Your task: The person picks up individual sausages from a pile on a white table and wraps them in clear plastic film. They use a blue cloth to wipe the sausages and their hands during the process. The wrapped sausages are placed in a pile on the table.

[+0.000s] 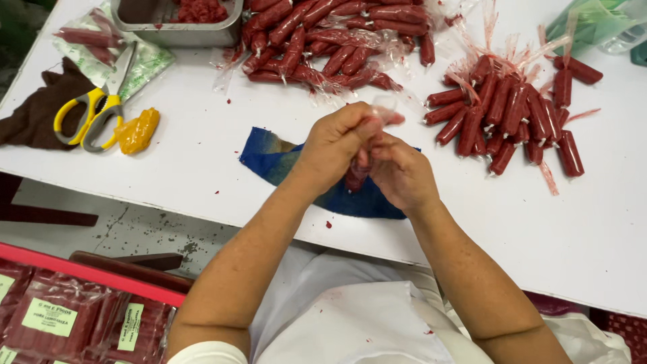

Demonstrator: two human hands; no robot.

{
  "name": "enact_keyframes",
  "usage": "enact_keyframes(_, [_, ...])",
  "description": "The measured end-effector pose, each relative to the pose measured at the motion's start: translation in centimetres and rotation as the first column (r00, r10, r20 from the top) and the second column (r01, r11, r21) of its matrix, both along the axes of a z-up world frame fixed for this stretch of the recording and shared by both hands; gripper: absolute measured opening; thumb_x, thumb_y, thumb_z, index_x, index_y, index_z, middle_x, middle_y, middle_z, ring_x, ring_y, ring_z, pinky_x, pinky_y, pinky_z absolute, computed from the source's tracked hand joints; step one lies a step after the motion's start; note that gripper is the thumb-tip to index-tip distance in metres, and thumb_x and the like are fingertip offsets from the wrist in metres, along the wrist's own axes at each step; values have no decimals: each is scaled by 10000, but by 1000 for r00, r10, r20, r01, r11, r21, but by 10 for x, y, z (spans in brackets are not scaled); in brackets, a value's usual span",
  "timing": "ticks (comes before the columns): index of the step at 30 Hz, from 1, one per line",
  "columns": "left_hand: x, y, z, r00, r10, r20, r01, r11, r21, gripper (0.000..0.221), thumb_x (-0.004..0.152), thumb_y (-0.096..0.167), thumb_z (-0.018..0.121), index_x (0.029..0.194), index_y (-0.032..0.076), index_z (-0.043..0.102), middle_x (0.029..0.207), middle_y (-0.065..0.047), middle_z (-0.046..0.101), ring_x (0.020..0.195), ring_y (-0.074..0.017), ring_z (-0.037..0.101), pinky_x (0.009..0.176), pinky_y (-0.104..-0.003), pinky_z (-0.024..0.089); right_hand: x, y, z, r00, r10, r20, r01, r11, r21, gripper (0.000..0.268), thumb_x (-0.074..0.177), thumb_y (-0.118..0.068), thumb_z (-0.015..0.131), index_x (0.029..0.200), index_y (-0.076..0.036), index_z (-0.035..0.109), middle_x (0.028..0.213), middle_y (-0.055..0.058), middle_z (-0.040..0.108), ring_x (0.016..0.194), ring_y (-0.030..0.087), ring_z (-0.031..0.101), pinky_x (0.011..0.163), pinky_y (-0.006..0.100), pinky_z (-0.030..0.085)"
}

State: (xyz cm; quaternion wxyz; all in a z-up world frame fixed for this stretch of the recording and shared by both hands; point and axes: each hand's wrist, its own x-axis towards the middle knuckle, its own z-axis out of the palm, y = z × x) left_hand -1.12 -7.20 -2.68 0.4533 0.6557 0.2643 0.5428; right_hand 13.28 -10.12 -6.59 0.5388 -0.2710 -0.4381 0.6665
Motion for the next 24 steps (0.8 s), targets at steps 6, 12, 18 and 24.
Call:
enact_keyframes(6, [7, -27, 14, 792, -200, 576, 434, 849, -302, 179, 1037, 189, 560, 915, 66, 609, 531, 5, 340, 392, -57, 307, 375, -152, 289, 29, -13, -10, 910, 39, 412, -134, 969, 205, 253, 829, -151, 457, 627, -62, 580, 416, 33, 437, 401, 185, 447, 481, 291, 453])
enact_keyframes(12, [-71, -73, 50, 977, -181, -117, 171, 981, -87, 132, 903, 239, 641, 848, 136, 702, 563, 31, 585, 529, -156, 588, 577, -258, 518, 22, -33, 35, 589, -307, 748, -371, 719, 587, 368, 1083, -418, 338, 886, -172, 528, 1476, 124, 453, 1534, 427, 175, 1184, 628, -29])
enact_keyframes(18, [-94, -117, -52, 987, -161, -1, 45, 283, -958, 453, 905, 247, 432, 1125, -92, 637, 897, -266, 734, 875, -337, 763, 729, -446, 606, -15, -55, -38, 579, -466, 669, -465, 485, 741, 382, 1087, -254, 386, 876, -149, 687, 1105, 72, 671, 923, 285, 620, 818, 447, 443])
enact_keyframes(24, [-79, -163, -111, 896, 4, 444, 443, 76, -893, 196, 1017, 209, 576, 966, 31, 641, 486, -80, 492, 338, -143, 392, 390, -286, 407, -12, -77, -10, 279, -461, 842, -734, 464, 497, 157, 985, -142, 536, 847, -134, 610, 914, 49, 573, 833, 262, 501, 677, 386, 418])
